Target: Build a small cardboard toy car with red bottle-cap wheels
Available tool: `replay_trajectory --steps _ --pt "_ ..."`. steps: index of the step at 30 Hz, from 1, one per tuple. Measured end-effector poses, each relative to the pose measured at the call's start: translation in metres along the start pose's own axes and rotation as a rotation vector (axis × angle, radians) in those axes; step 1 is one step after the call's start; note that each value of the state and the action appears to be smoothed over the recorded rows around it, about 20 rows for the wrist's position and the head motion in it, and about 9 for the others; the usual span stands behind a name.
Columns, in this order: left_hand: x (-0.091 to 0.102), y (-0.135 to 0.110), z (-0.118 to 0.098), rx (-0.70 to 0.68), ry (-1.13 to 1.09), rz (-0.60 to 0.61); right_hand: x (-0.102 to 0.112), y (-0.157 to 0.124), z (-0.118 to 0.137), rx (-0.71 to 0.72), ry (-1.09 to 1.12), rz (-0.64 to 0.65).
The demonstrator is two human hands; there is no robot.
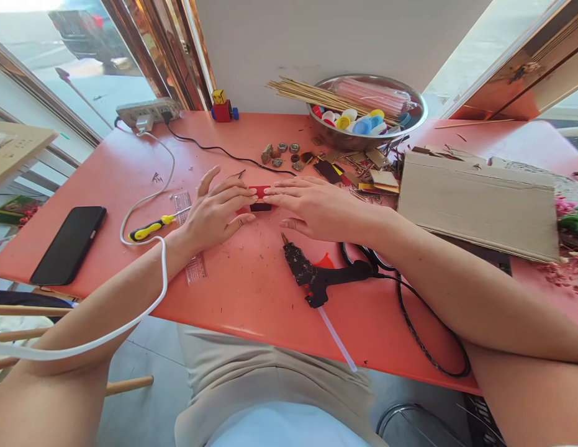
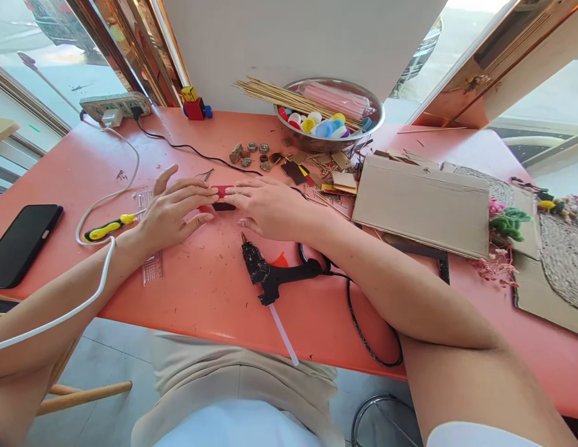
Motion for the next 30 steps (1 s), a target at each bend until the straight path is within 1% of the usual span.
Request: replay_trajectory --steps 7,10,16,20,26,30 --pt "-0.001 0.000 0.000 0.024 -0.034 -0.007 -0.009 0.000 -0.010 -0.008 0.031 -0.034" --pt "0.002 0.000 0.000 0.038 -0.051 0.011 -0.011 0.001 -0.009 -0.014 0.028 -0.022" --pt "0.004 0.000 0.004 0.067 -0.088 0.025 -0.011 0.001 -0.008 0.025 0.029 -0.036" --pt "0.005 0.002 0.004 0.055 -0.093 0.022 -0.012 0.001 -0.007 0.012 0.010 -0.048" --pt "0.005 0.002 0.001 0.062 -0.074 0.041 -0.013 0.006 -0.002 -0.009 0.000 -0.053" --pt "0.009 0.005 0.000 0.076 -0.044 0.058 -0.014 0.011 -0.005 0.003 0.023 -0.064"
Point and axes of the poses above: each hand's wrist, its own y-axis towards the middle knuckle, its own x-axis out of the back of the hand, z = x × y, the point moved 1 cm from there along y, towards the middle knuckle, and after that the axes turned 13 degrees about -x, right-handed, at the moved point
